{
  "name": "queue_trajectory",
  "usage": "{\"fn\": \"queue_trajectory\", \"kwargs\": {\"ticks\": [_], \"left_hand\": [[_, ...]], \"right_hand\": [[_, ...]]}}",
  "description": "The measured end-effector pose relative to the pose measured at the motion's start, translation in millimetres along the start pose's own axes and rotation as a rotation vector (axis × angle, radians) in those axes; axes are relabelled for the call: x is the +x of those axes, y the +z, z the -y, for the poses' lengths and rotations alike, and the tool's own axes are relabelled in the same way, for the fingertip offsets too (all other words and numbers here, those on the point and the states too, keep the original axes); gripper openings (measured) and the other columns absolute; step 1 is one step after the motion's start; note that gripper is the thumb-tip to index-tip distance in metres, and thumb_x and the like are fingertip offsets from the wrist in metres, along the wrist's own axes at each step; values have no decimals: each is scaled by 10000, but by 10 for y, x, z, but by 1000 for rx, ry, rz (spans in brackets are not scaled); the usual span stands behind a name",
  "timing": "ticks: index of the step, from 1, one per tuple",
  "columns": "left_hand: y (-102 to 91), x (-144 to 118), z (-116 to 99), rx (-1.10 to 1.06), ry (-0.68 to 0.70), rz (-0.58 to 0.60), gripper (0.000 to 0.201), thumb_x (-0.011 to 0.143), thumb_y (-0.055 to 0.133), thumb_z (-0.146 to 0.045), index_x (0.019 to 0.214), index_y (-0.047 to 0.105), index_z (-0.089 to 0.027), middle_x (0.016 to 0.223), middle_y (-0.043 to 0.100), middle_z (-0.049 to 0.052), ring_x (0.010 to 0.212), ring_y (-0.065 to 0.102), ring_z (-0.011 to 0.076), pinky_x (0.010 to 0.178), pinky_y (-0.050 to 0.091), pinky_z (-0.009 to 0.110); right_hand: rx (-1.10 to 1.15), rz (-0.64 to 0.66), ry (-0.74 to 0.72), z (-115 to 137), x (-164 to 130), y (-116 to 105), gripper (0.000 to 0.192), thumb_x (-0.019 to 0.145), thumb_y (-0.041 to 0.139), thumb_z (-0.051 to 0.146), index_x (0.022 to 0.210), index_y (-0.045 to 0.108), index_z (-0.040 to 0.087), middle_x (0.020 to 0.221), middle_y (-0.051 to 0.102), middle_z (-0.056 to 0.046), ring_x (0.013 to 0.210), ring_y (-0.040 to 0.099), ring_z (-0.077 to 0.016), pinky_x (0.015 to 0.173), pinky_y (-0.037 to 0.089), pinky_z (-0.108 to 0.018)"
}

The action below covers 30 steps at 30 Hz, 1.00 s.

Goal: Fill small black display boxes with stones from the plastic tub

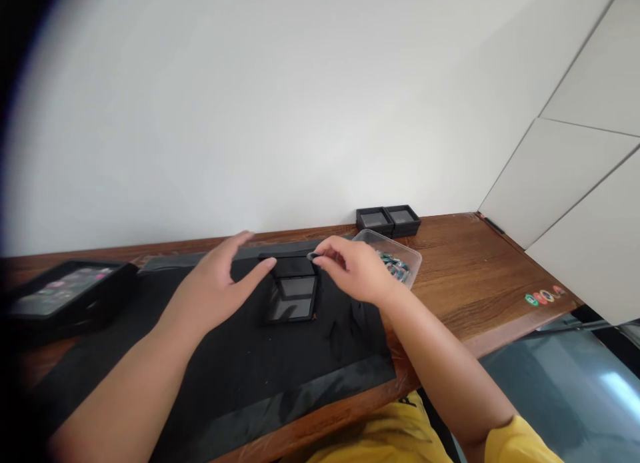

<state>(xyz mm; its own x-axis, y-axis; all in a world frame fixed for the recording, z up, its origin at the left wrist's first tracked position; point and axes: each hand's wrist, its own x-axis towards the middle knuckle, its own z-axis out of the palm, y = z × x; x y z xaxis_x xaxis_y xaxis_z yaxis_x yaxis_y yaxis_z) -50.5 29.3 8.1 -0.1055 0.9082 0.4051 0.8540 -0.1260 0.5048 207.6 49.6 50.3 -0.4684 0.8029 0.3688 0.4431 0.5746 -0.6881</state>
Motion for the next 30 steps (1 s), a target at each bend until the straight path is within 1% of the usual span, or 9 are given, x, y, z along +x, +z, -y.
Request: {"fn": "queue_trajectory", "kwargs": {"ticks": [2, 4, 5, 8, 11, 15, 18, 23, 30], "left_hand": [[-86, -8, -106, -71, 70, -135, 584, 930, 565, -594, 1388, 591, -233, 1423, 653, 125, 1319, 600, 372, 1058, 518, 516], [-144, -30, -189, -137, 236, -249, 392, 950, 588, -473, 1256, 654, -237, 1273, 727, 98, 1205, 667, 322, 1033, 534, 475], [-161, -45, -220, -166, 327, -277, 306, 954, 599, -418, 1192, 674, -241, 1190, 753, 81, 1137, 693, 296, 1008, 545, 451], [-178, -93, -286, -234, 541, -233, 170, 953, 626, -307, 1093, 699, -244, 961, 770, 36, 921, 724, 222, 883, 579, 368], [-152, -129, -328, -265, 609, -145, 195, 943, 667, -294, 1121, 713, -228, 892, 766, 23, 821, 720, 185, 795, 591, 312], [-81, -142, -344, -297, 614, -111, 208, 928, 708, -327, 1108, 747, -231, 994, 802, 42, 892, 746, 200, 846, 608, 319], [-26, -143, -345, -353, 572, -70, 200, 929, 703, -354, 1079, 771, -241, 1041, 806, 50, 922, 751, 210, 864, 614, 327], [11, -153, -390, -496, 449, 31, 234, 918, 691, -349, 1108, 779, -245, 948, 776, 37, 776, 713, 163, 726, 606, 282], [6, -172, -448, -647, 322, 28, 139, 854, 734, -308, 965, 782, -240, 873, 751, 20, 749, 689, 152, 682, 584, 268]], "right_hand": [[-10, 31, -6, 38, -23, 148, 136, 985, 593, 313, 979, 666, 198, 827, 723, -8, 684, 586, -131, 677, 417, -248], [-48, 16, -8, 57, -50, 272, 149, 997, 591, 318, 990, 673, 194, 809, 717, -10, 666, 585, -131, 662, 406, -247], [-57, 5, -7, 59, -63, 320, 158, 1001, 591, 325, 998, 677, 193, 801, 715, -13, 663, 590, -133, 655, 404, -247], [-22, -38, 1, 37, -100, 403, 178, 1007, 580, 341, 1019, 680, 193, 777, 704, -12, 642, 595, -133, 635, 407, -244], [59, -71, -7, 9, -129, 425, 192, 1005, 570, 353, 1025, 672, 192, 768, 700, -13, 634, 602, -134, 632, 423, -245], [168, -69, -3, 5, -149, 441, 193, 1001, 551, 353, 999, 655, 191, 749, 689, -8, 640, 612, -134, 633, 443, -244], [264, -37, 6, 18, -157, 471, 199, 1007, 530, 350, 939, 634, 195, 734, 660, 6, 629, 591, -121, 619, 441, -233], [362, 17, -10, 22, -169, 519, 259, 1021, 496, 346, 827, 585, 199, 688, 607, 25, 575, 536, -99, 589, 418, -227], [473, -44, 19, 27, -192, 614, 291, 1030, 493, 395, 823, 569, 204, 666, 588, 32, 553, 518, -88, 570, 420, -217]]}}
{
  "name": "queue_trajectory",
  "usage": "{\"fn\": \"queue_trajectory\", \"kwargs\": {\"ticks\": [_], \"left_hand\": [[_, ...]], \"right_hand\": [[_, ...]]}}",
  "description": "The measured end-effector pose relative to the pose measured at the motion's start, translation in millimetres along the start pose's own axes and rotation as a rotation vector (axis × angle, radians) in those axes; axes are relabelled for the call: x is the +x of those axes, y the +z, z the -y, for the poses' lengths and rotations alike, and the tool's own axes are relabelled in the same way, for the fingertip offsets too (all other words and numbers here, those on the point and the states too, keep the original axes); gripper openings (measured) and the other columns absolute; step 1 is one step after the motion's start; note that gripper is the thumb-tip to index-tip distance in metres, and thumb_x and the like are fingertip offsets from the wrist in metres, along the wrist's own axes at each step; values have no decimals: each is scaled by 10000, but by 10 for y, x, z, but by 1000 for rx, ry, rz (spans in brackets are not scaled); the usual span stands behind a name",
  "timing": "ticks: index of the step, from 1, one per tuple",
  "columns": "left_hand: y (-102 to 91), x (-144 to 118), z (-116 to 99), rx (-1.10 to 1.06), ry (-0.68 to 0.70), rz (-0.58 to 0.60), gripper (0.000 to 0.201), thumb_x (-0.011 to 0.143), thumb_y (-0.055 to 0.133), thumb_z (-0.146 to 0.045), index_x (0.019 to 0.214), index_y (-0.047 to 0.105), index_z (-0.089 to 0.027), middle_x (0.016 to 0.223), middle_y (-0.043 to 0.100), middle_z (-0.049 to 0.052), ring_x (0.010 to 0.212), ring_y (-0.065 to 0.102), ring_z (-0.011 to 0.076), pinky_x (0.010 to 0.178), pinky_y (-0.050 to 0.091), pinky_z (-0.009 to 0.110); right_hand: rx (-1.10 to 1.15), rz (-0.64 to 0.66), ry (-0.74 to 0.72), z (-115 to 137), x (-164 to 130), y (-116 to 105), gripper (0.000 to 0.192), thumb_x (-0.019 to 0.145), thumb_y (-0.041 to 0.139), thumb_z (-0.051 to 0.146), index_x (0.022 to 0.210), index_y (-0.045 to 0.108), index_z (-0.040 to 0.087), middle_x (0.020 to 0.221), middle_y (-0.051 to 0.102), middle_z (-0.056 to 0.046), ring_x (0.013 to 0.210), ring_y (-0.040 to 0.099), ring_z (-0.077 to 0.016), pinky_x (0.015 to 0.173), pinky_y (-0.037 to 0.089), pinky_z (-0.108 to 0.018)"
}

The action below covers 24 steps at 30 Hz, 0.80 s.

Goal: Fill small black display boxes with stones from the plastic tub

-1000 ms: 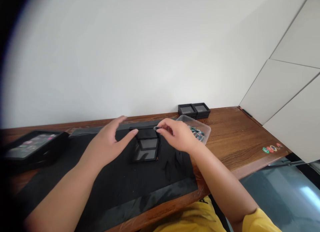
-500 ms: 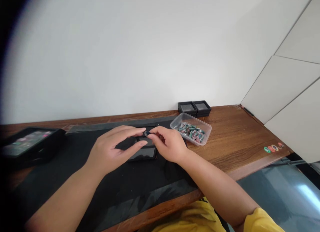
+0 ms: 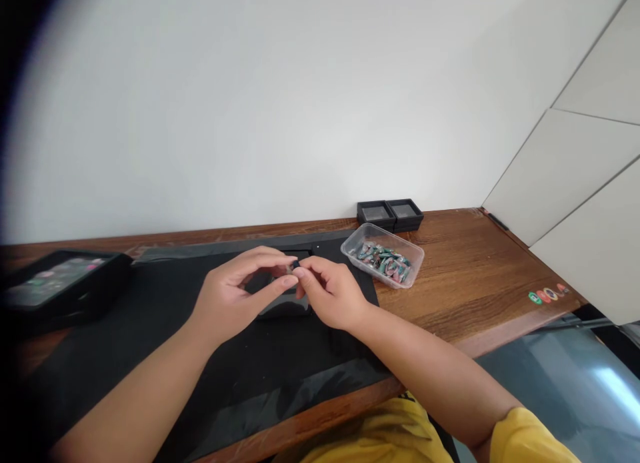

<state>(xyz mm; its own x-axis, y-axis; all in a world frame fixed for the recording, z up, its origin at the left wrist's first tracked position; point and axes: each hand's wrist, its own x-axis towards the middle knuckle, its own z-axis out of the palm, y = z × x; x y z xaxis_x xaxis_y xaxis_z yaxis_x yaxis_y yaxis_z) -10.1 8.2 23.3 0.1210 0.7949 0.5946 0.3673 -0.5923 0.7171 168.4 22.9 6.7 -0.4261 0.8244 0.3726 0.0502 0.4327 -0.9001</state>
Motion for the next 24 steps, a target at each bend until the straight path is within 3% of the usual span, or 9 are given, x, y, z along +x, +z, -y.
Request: {"fn": "queue_trajectory", "kwargs": {"ticks": [8, 15, 24], "left_hand": [[2, 5, 50, -213, -149, -32, 154, 776, 814, -356, 753, 741, -223, 792, 748, 24, 742, 709, 167, 681, 595, 269], [-90, 56, 104, -282, -315, -36, 330, 692, 866, -516, 703, 725, -218, 804, 786, 51, 770, 734, 199, 726, 621, 311], [-246, 107, 376, 89, -515, 288, 381, 679, 770, -600, 736, 743, -224, 656, 712, 14, 581, 614, 171, 551, 488, 292]], "right_hand": [[188, -28, 158, 13, 17, 62, 499, 947, 514, 693, 799, 521, 217, 624, 583, 39, 485, 508, -81, 500, 403, -214], [167, -106, 195, -24, 49, 16, 479, 950, 524, 650, 915, 636, 186, 608, 571, 46, 472, 486, -82, 485, 381, -215], [-49, -119, 90, 19, -27, -28, 358, 1021, 509, 485, 928, 681, 185, 642, 592, 27, 539, 517, -102, 559, 417, -235]]}}
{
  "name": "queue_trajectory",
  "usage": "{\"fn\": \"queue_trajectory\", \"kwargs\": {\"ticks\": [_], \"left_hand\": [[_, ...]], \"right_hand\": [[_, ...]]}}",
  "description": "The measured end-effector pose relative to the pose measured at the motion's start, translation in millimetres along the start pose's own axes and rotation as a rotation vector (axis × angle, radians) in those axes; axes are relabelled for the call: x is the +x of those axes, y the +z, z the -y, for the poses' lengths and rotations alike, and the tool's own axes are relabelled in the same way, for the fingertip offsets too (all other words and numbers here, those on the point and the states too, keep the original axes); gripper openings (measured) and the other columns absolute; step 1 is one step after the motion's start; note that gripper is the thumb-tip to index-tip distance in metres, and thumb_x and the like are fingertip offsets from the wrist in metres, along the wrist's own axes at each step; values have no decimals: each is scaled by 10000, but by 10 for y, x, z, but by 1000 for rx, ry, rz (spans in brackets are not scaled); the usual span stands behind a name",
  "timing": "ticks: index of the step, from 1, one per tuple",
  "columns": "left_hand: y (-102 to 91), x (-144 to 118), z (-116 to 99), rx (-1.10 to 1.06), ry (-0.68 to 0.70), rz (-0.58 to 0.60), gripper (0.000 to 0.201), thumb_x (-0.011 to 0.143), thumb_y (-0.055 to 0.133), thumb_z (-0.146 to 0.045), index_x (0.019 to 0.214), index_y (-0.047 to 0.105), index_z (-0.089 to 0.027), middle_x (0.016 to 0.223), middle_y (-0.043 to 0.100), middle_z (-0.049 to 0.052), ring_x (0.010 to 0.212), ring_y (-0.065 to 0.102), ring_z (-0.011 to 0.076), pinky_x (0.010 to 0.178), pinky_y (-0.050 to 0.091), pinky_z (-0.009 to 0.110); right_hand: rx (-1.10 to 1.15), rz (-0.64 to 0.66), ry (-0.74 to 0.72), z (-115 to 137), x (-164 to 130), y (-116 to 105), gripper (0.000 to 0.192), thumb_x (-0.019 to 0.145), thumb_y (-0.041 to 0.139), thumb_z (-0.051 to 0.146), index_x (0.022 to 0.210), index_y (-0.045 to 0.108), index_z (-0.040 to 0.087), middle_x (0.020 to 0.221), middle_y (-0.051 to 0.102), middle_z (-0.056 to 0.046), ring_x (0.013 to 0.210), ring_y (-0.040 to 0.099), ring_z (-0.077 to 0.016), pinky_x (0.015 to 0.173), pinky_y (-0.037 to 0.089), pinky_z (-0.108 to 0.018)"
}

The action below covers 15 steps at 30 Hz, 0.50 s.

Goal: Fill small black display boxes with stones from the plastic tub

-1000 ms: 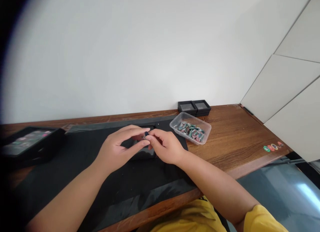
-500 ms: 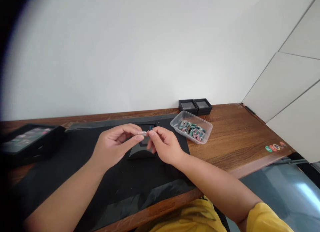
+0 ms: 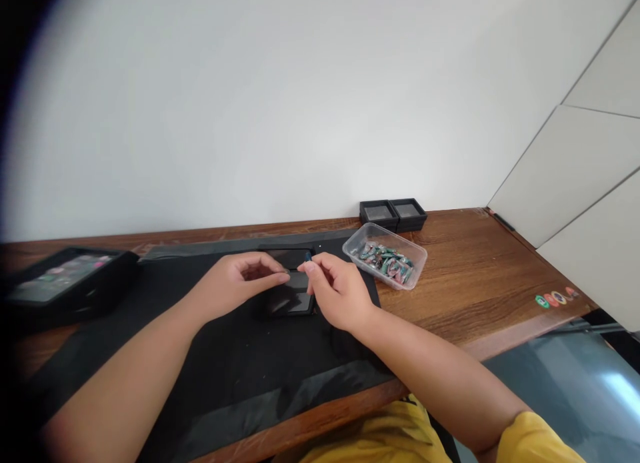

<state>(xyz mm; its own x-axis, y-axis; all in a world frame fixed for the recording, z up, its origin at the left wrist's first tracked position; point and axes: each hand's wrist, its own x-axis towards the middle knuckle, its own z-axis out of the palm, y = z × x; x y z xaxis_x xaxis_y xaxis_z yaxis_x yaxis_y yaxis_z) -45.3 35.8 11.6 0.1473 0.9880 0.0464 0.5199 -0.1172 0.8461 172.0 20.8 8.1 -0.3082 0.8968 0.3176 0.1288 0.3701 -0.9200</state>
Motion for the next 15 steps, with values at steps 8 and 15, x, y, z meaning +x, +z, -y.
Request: {"fn": "queue_trajectory", "kwargs": {"ticks": [8, 15], "left_hand": [[-36, -3, 126, 212, -7, 99, 376, 760, 663, -619, 736, 718, -248, 590, 620, -22, 577, 564, 172, 551, 403, 287], [-110, 42, 331, 221, -64, 65, 400, 744, 650, -631, 798, 720, -241, 642, 640, -8, 612, 576, 187, 583, 406, 305]], "right_hand": [[-86, 69, 1, -3, -32, -4, 334, 1035, 478, 421, 939, 694, 185, 660, 618, 20, 568, 560, -107, 577, 424, -232], [-138, 95, -34, 67, -55, -27, 314, 1026, 489, 404, 879, 664, 189, 656, 627, 18, 577, 559, -110, 576, 397, -238]]}}
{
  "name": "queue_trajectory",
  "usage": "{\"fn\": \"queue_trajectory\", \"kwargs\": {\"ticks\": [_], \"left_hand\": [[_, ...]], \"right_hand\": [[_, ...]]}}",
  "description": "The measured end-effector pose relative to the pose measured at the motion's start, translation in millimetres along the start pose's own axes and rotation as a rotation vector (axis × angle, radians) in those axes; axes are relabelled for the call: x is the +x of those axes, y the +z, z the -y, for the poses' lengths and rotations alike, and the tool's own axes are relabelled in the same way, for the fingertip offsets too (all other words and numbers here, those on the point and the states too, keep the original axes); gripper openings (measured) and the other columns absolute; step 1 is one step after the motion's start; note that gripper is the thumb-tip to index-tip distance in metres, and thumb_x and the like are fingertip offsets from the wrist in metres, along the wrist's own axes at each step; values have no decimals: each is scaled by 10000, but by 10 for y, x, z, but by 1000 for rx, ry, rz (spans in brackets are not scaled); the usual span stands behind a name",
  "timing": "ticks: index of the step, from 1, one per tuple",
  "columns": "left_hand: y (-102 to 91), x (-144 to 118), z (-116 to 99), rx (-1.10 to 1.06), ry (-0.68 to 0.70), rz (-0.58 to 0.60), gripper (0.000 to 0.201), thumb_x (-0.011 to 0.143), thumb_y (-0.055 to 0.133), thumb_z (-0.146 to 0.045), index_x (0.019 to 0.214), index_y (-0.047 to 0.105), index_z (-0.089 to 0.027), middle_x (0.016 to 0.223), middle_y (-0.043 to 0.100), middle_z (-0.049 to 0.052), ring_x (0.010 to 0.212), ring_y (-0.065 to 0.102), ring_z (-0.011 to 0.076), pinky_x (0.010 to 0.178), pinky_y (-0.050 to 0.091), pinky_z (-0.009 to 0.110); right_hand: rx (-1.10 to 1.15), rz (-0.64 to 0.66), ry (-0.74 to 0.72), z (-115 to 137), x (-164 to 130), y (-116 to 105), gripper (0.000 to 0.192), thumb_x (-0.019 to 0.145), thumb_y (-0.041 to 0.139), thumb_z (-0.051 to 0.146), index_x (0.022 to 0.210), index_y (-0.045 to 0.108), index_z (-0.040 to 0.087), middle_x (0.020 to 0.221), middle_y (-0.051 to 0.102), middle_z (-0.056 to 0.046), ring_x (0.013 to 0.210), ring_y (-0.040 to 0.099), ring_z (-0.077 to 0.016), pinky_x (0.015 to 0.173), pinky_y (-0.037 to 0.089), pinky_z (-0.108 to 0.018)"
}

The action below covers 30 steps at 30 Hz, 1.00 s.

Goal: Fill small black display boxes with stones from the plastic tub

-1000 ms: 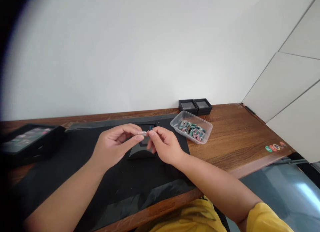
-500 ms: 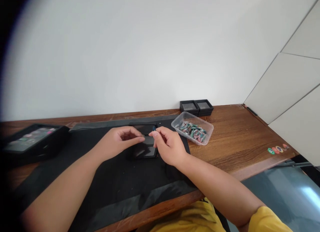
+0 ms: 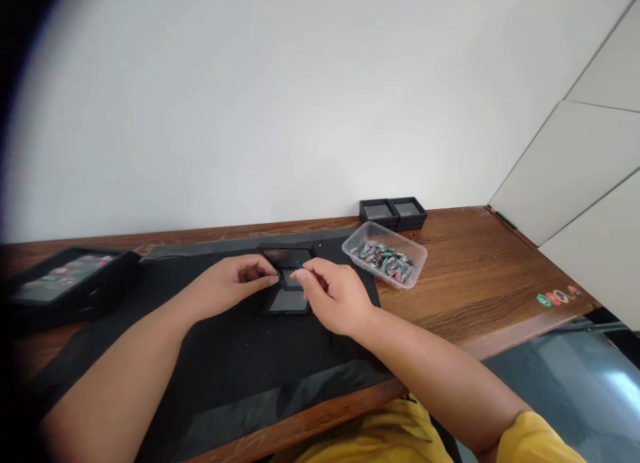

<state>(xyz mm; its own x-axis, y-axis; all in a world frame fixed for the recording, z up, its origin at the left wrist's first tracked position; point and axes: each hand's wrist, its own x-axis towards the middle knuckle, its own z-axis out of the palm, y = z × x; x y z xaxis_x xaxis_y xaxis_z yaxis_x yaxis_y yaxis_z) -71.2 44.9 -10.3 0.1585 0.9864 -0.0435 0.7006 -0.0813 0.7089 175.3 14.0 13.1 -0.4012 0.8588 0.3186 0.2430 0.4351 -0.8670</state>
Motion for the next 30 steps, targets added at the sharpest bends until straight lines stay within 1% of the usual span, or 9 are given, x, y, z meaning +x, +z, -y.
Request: {"fn": "queue_trajectory", "kwargs": {"ticks": [2, 5, 9, 11, 14, 19, 23, 27, 30], "left_hand": [[1, 14, 23, -20, -12, -27, 418, 728, 659, -646, 791, 716, -237, 637, 643, -7, 613, 575, 187, 586, 411, 306], [4, 13, 5, -89, -14, -10, 427, 711, 684, -646, 794, 713, -228, 670, 684, 10, 642, 606, 197, 616, 448, 317], [-16, -35, -105, -198, 6, -44, 419, 716, 715, -630, 794, 699, -219, 751, 731, 34, 708, 659, 212, 686, 508, 335], [-30, -66, -163, -232, 28, -38, 421, 739, 703, -639, 777, 699, -220, 775, 741, 40, 738, 674, 219, 705, 525, 337], [-33, -99, -218, -180, 59, 13, 411, 772, 672, -638, 760, 724, -231, 760, 740, 34, 723, 663, 221, 675, 517, 331], [4, -115, -231, -59, 76, 79, 411, 818, 605, -625, 746, 750, -247, 731, 726, 23, 686, 636, 217, 622, 472, 315], [13, -128, -244, 9, 80, 76, 417, 860, 563, -612, 792, 772, -258, 782, 757, 28, 719, 654, 234, 631, 467, 320], [14, -137, -276, 43, 87, 59, 460, 900, 510, -626, 816, 784, -266, 842, 782, 29, 805, 687, 260, 667, 481, 324], [23, -134, -279, 62, 87, 75, 440, 882, 530, -620, 843, 810, -283, 869, 795, 29, 812, 700, 266, 673, 491, 324]], "right_hand": [[-3, -1, -4, 10, 1, -3, 314, 1024, 490, 405, 864, 656, 192, 656, 628, 17, 577, 555, -110, 578, 395, -240], [-9, 0, 2, 15, 4, -5, 300, 1020, 499, 399, 870, 658, 194, 655, 631, 17, 587, 556, -115, 589, 399, -242], [-18, -7, -8, 27, 10, -15, 293, 1018, 494, 373, 851, 653, 192, 652, 625, 17, 589, 544, -120, 602, 399, -248], [-25, -5, -7, 37, 12, -25, 279, 1016, 495, 360, 854, 650, 194, 659, 627, 18, 593, 543, -119, 606, 399, -247], [-43, -1, 2, 42, 17, -37, 280, 1016, 493, 358, 838, 639, 199, 654, 617, 22, 591, 535, -115, 602, 389, -245], [-74, 8, 21, 23, 24, -40, 279, 1013, 502, 348, 811, 629, 203, 645, 606, 23, 590, 537, -119, 595, 373, -249], [-112, 24, 34, 21, 21, -30, 278, 1008, 529, 358, 803, 634, 204, 639, 612, 19, 591, 542, -121, 585, 363, -251], [-126, 30, 39, 32, 22, -28, 279, 1003, 527, 357, 798, 634, 201, 633, 612, 21, 577, 529, -116, 566, 346, -250], [-138, 33, 33, 41, 22, -36, 279, 1010, 513, 359, 821, 644, 201, 642, 613, 20, 585, 533, -118, 573, 344, -252]]}}
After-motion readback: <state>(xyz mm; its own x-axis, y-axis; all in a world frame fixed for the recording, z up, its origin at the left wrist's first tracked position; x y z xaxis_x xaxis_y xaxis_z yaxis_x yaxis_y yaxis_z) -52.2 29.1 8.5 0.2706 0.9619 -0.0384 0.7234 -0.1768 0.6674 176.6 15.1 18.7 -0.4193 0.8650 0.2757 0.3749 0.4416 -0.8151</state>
